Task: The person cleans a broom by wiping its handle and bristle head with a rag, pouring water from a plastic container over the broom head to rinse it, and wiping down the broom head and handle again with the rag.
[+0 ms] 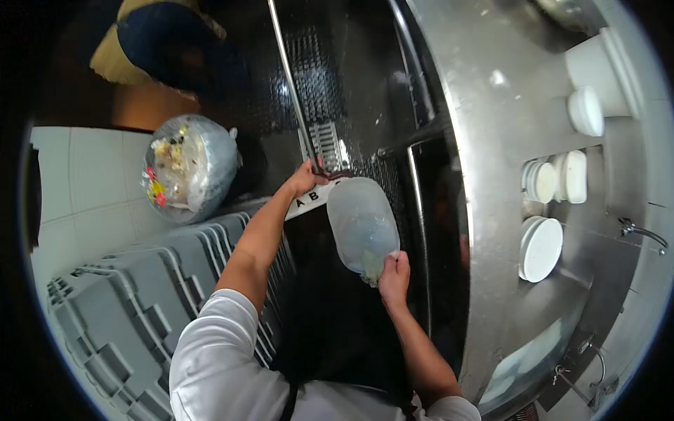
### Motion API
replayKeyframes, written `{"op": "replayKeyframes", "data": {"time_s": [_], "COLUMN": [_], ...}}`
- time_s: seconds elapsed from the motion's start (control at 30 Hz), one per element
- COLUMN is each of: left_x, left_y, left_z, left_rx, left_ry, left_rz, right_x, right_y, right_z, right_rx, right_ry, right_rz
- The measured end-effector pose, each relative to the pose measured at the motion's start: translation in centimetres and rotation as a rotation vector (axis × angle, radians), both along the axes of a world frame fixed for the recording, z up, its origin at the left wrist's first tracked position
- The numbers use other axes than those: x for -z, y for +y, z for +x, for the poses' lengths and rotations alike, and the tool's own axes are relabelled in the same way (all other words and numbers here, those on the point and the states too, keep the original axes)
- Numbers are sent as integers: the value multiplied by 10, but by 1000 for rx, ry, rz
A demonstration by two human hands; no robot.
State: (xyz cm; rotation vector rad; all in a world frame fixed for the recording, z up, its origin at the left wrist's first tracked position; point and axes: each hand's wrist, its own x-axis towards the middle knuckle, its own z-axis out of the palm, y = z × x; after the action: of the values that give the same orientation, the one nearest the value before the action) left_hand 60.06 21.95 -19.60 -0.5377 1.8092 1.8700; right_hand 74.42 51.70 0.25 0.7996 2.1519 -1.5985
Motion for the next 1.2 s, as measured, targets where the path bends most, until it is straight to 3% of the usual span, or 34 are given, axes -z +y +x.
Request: {"op": "replayKeyframes", "data": {"time_s": [0.2, 0.37, 0.43, 0.57, 0.63, 0.7, 0.73, 0.87, 0.9, 0.97, 1.07, 1.1, 1.17, 1.2], "left_x": [148, 229, 259, 312, 317, 344, 358, 401, 380, 417, 429, 394, 400, 394], "left_y": [19, 39, 43, 40, 38, 30, 27, 11, 9, 3, -3, 1, 7, 17], "left_z": [22, 27, 22, 1, -15, -36, -43, -77, -84, -101, -125, -121, -116, -110], "left_rx": [95, 98, 142, 114, 151, 139, 140, 17, 31, -52, -19, -53, -66, -32], "left_ry": [-60, -53, -25, -57, 9, -27, 7, -27, -29, 2, 124, 158, 168, 166], "left_rz": [27, 86, 19, 145, -60, 136, 27, 184, 106, 50, -112, -51, -423, -803], "right_x": [93, 171, 193, 233, 258, 286, 300, 352, 363, 385, 412, 416, 417, 425], "right_y": [10, 11, 12, 10, 5, 1, 0, -1, 0, 2, 4, 3, -5, -5], "right_z": [20, 26, 25, 12, 3, -8, -14, -39, -45, -58, -73, -78, -89, -92], "right_rx": [47, 143, 136, 122, 104, 76, 63, -14, -46, -114, -230, -261, -292, -295], "right_ry": [-9, -20, -15, 10, 19, 41, 39, 42, 45, 83, 139, 138, 99, 109], "right_rz": [29, -61, -47, -36, -2, 59, 71, 181, 225, 304, 417, 455, 539, 541]}}
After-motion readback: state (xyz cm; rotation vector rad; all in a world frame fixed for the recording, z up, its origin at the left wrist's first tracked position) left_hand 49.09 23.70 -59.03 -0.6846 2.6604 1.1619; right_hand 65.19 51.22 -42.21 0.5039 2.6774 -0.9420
